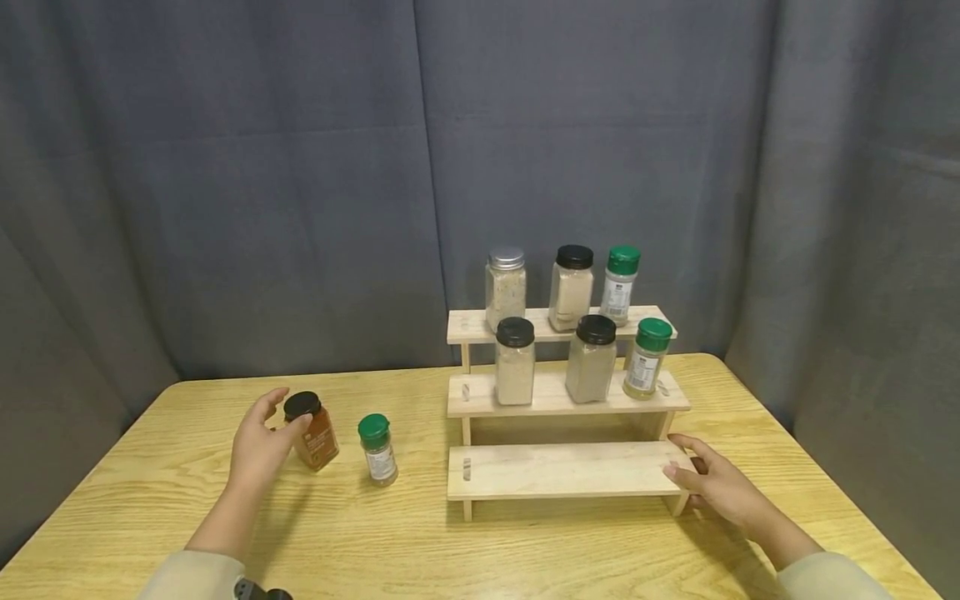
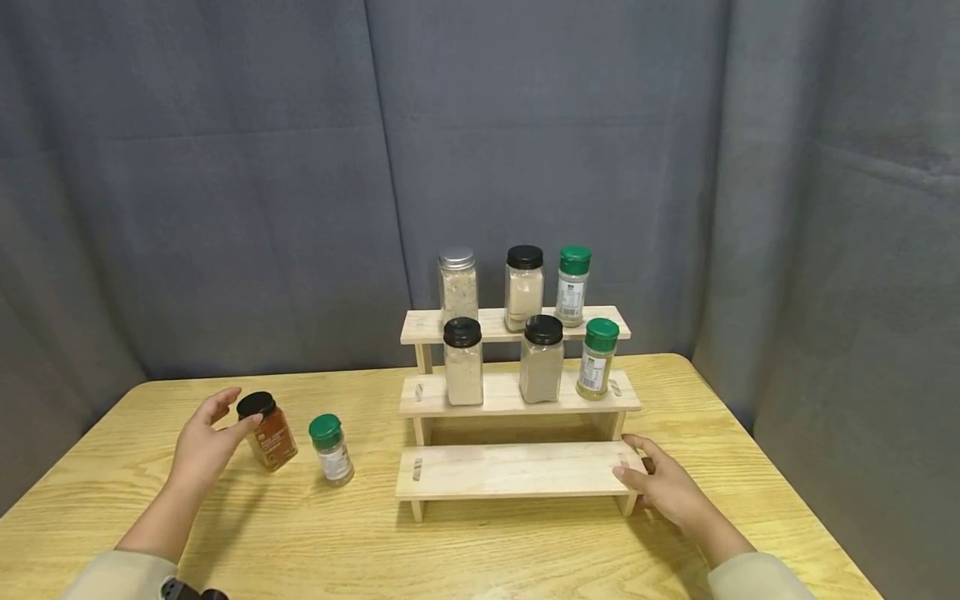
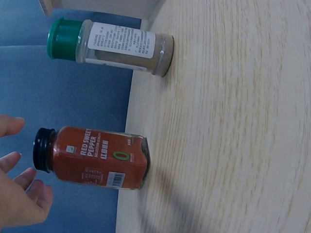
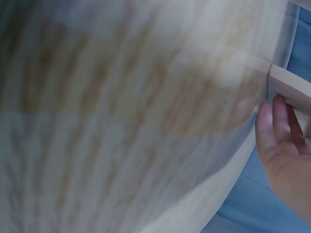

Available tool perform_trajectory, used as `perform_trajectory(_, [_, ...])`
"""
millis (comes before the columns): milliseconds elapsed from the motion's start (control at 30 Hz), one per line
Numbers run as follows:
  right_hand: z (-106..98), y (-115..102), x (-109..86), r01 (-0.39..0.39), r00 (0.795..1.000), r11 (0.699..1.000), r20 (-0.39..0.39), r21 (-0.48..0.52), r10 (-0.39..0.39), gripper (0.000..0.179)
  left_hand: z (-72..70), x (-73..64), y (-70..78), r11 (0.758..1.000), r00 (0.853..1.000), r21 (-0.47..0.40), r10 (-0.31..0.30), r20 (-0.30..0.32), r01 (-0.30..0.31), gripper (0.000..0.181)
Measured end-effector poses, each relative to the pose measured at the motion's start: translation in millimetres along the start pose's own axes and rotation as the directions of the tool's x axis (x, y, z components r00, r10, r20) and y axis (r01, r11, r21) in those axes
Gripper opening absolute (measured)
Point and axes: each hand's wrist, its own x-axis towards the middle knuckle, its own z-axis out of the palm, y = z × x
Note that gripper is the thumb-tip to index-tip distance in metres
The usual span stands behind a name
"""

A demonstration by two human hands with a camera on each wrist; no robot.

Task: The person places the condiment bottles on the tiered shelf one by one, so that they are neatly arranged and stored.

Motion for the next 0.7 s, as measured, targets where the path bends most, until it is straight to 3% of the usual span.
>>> perform_trajectory(367, [-0.5, 2.2, -0.1, 0.008, 1.000, 1.000, -0.001, 0.007, -0.007, 0.063, 3.4, 8.0, -12.9, 0.999, 0.999, -0.017, -0.032, -0.001, 0.032, 0.072])
perform_trajectory(700, [-0.6, 0.1, -0.7, -0.016, 1.000, 0.999, -0.009, -0.028, 0.016, 0.064, 5.7, 10.8, -16.5, 0.998, 0.998, -0.050, -0.045, 0.053, 0.048, 0.072])
